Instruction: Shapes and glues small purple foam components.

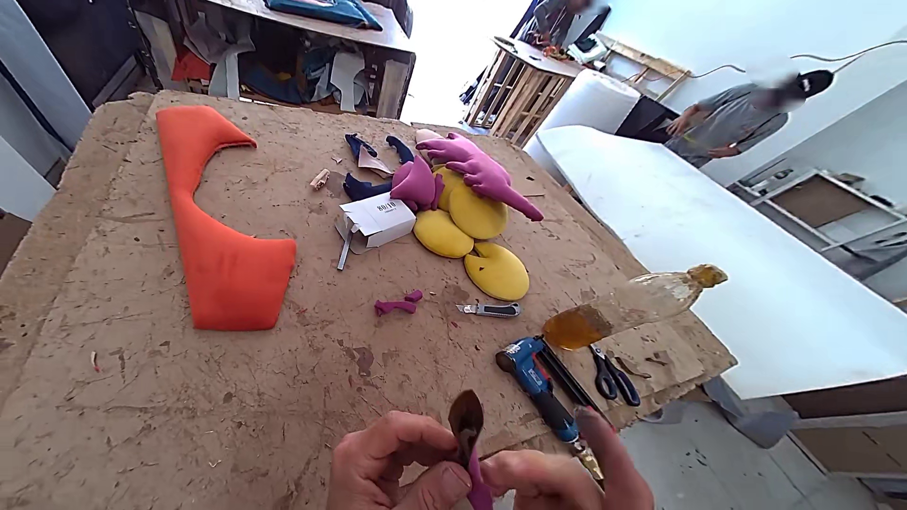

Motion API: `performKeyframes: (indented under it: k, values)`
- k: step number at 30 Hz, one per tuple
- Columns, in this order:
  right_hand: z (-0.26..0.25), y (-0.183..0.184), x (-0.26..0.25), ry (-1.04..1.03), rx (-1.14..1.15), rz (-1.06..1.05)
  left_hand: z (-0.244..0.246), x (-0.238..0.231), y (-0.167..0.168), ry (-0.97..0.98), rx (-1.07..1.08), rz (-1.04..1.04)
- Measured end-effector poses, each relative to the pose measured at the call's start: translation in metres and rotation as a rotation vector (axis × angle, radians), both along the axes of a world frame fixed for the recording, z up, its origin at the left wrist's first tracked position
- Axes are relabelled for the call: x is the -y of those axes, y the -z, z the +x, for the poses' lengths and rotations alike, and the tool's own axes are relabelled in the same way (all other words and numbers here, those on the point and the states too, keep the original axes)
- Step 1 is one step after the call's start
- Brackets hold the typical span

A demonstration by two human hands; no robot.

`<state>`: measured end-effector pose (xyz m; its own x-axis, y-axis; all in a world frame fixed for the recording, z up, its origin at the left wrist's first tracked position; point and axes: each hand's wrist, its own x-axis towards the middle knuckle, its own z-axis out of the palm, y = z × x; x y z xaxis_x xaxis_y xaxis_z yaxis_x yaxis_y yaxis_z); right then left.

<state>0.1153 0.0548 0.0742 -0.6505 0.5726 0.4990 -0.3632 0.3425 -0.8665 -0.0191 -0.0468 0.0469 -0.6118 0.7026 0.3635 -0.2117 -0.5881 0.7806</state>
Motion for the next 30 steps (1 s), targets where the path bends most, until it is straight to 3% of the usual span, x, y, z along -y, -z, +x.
performKeyframes:
  k: [7, 14, 20, 30]
  values:
    - [-0.004, -0.019, -0.007, -0.111, 0.187, -0.171, 0.001, 0.009, 0.01, 0.05, -0.153, -0.014]
    - [0.002, -0.018, -0.008, -0.017, 0.25, -0.088, -0.002, 0.016, 0.009, 0.084, -0.231, -0.167]
    - [0.015, -0.011, -0.022, -0.136, 0.258, 0.075, -0.004, 0.02, 0.009, 0.277, -0.172, -0.189]
    - [0.023, -0.005, -0.029, -0.266, 0.295, -0.163, -0.007, 0.02, 0.01, 0.311, -0.272, -0.191]
